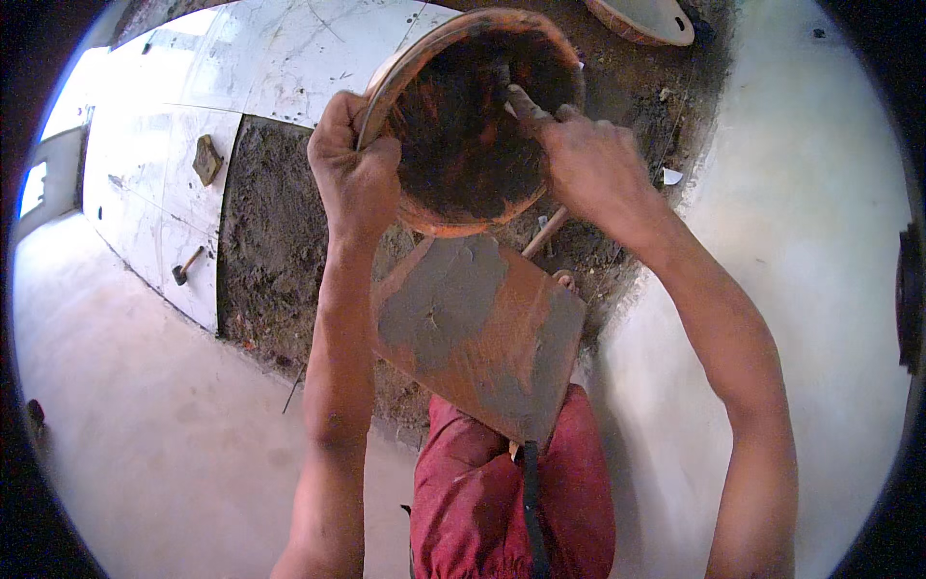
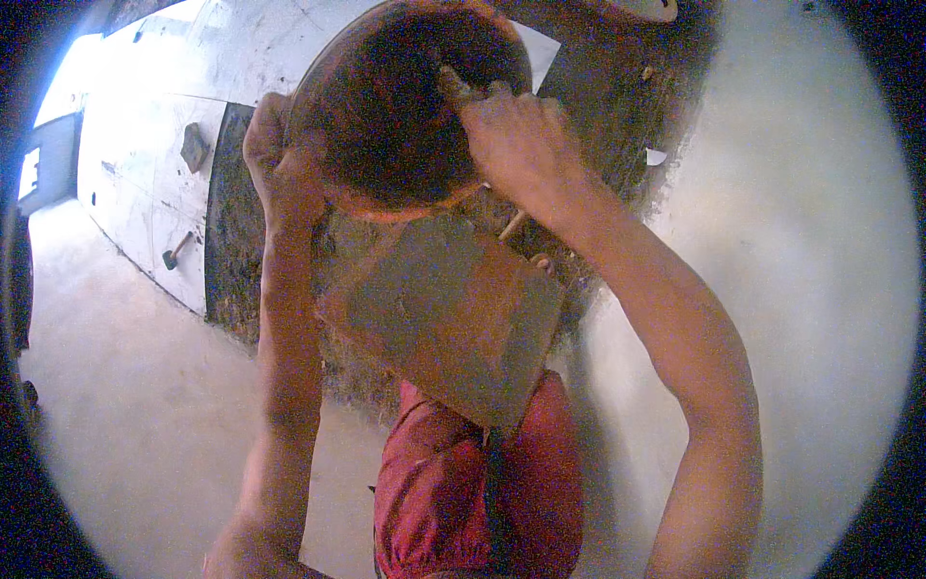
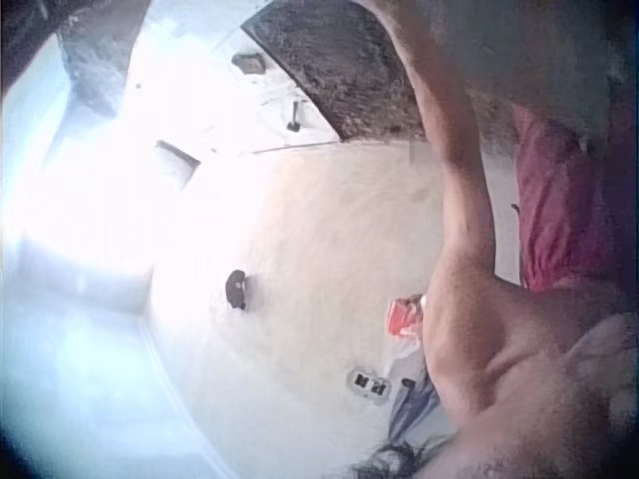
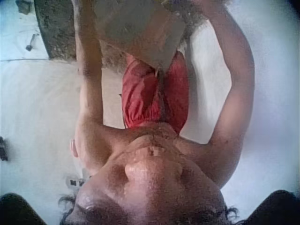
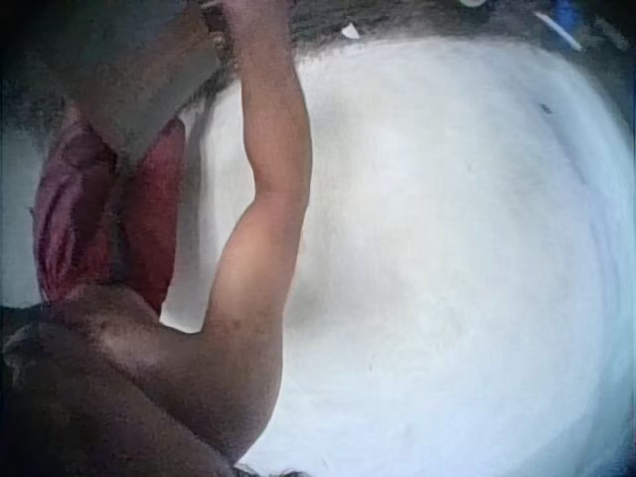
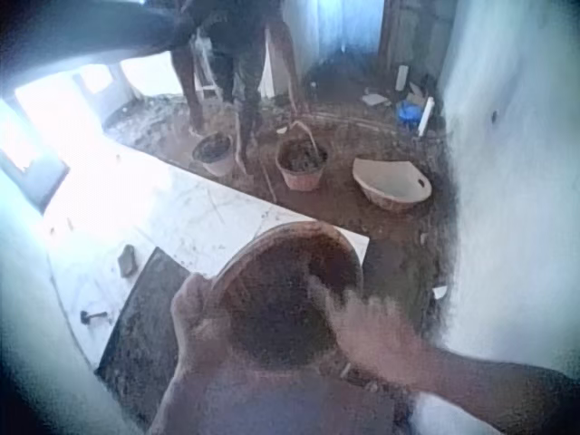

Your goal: The person spreads cement on the floor with a trowel, applies adhesive to the back of a tile, places the tile on the cement, and taps it with a rubber mallet to level it. They then wipe the tile surface with a sponge.

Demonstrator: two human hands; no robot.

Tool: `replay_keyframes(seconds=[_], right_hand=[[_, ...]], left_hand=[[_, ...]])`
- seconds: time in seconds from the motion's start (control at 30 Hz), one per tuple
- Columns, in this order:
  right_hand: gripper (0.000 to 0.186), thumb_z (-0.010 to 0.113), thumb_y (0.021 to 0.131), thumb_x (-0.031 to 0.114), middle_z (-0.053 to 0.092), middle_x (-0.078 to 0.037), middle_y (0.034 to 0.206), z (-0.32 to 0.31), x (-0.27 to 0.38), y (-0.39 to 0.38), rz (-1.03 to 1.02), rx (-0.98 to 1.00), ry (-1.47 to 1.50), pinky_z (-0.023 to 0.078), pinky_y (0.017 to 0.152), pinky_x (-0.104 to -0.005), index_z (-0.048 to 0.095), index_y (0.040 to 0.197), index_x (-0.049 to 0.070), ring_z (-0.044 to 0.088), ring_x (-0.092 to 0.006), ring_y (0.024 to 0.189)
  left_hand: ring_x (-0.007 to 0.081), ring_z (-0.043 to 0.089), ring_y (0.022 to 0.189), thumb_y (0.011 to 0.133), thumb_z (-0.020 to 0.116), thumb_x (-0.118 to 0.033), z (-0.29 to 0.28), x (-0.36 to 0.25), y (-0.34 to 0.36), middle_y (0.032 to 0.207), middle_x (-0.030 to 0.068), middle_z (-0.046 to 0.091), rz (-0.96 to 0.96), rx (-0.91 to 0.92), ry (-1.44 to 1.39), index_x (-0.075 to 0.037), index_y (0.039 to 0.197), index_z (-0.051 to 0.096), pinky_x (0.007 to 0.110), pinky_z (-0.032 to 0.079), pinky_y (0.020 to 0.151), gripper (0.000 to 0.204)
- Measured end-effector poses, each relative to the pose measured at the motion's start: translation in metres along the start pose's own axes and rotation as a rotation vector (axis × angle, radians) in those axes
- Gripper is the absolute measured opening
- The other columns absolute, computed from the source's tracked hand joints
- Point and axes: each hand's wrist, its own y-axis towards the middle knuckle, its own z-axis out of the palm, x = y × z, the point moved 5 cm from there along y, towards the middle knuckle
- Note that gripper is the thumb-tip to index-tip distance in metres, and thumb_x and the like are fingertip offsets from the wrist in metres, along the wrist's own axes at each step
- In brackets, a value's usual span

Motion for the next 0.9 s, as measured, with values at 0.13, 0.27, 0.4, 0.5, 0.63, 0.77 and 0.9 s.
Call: replay_keyframes(seconds=[0.13,0.27,0.4,0.5,0.63,0.77,0.9], right_hand=[[0.063,0.048,0.085,0.008,0.064,-0.018,0.103,0.01,0.01,-0.002,-0.045,0.044,-0.01,0.044,0.087,-0.0614,0.031,0.146,0.015,0.065,-0.0382,0.089],[0.066,0.049,0.084,0.007,0.065,-0.019,0.098,0.005,0.011,0.001,-0.081,0.094,-0.03,0.052,0.075,-0.0537,0.031,0.146,0.016,0.067,-0.0346,0.083],[0.065,0.05,0.083,0.006,0.065,-0.02,0.093,-0.016,0.007,0.016,-0.092,-0.188,-0.097,0.055,0.061,-0.0468,0.033,0.145,0.017,0.068,-0.0325,0.076],[0.063,0.049,0.083,0.006,0.065,-0.02,0.09,-0.004,0.008,0.006,-0.052,-0.027,0.031,0.054,0.059,-0.05,0.034,0.144,0.016,0.067,-0.0351,0.07],[0.065,0.048,0.085,0.006,0.065,-0.021,0.093,0.021,-0.003,-0.006,-0.148,0.334,-0.096,0.054,0.061,-0.0492,0.031,0.146,0.016,0.067,-0.0371,0.075],[0.062,0.048,0.086,0.008,0.066,-0.022,0.092,0.006,-0.009,0.003,-0.064,-0.069,-0.071,0.053,0.062,-0.0484,0.033,0.145,0.014,0.067,-0.0376,0.08],[0.059,0.048,0.087,0.009,0.066,-0.022,0.091,0.009,0.015,-0.003,-0.071,0.106,0.045,0.053,0.067,-0.0515,0.035,0.144,0.012,0.066,-0.0377,0.083]], left_hand=[[0.0071,0.034,0.062,0.065,0.046,0.006,-0.007,-0.001,0.006,0.065,-0.0049,0.038,-0.022,-0.004,-0.178,-0.005,0.07,0.043,0.024,0.031,0.055,0.013],[0.0075,0.035,0.062,0.064,0.046,0.006,-0.007,-0.003,0.003,0.064,-0.0041,0.038,-0.003,0.0,0.126,-0.005,0.07,0.042,0.024,0.032,0.055,0.013],[0.0085,0.036,0.062,0.064,0.047,0.006,-0.005,-0.007,0.001,0.064,-0.0029,0.038,0.008,-0.005,0.065,-0.004,0.07,0.042,0.025,0.034,0.055,0.013],[0.009,0.036,0.062,0.064,0.047,0.006,-0.005,-0.013,0.0,0.064,-0.0023,0.038,0.087,-0.027,0.198,-0.005,0.07,0.042,0.025,0.034,0.055,0.013],[0.0091,0.035,0.062,0.065,0.046,0.007,-0.002,-0.011,-0.007,0.064,-0.0022,0.035,0.079,-0.053,0.195,-0.004,0.07,0.041,0.025,0.033,0.055,0.014],[0.0085,0.035,0.062,0.066,0.045,0.007,0.001,-0.015,-0.01,0.063,-0.0029,0.036,0.087,-0.024,0.223,-0.004,0.07,0.042,0.025,0.033,0.054,0.012],[0.0087,0.034,0.061,0.065,0.046,0.007,-0.006,-0.031,-0.005,0.063,-0.0029,0.034,0.192,-0.117,0.306,-0.004,0.069,0.04,0.025,0.033,0.052,0.013]])
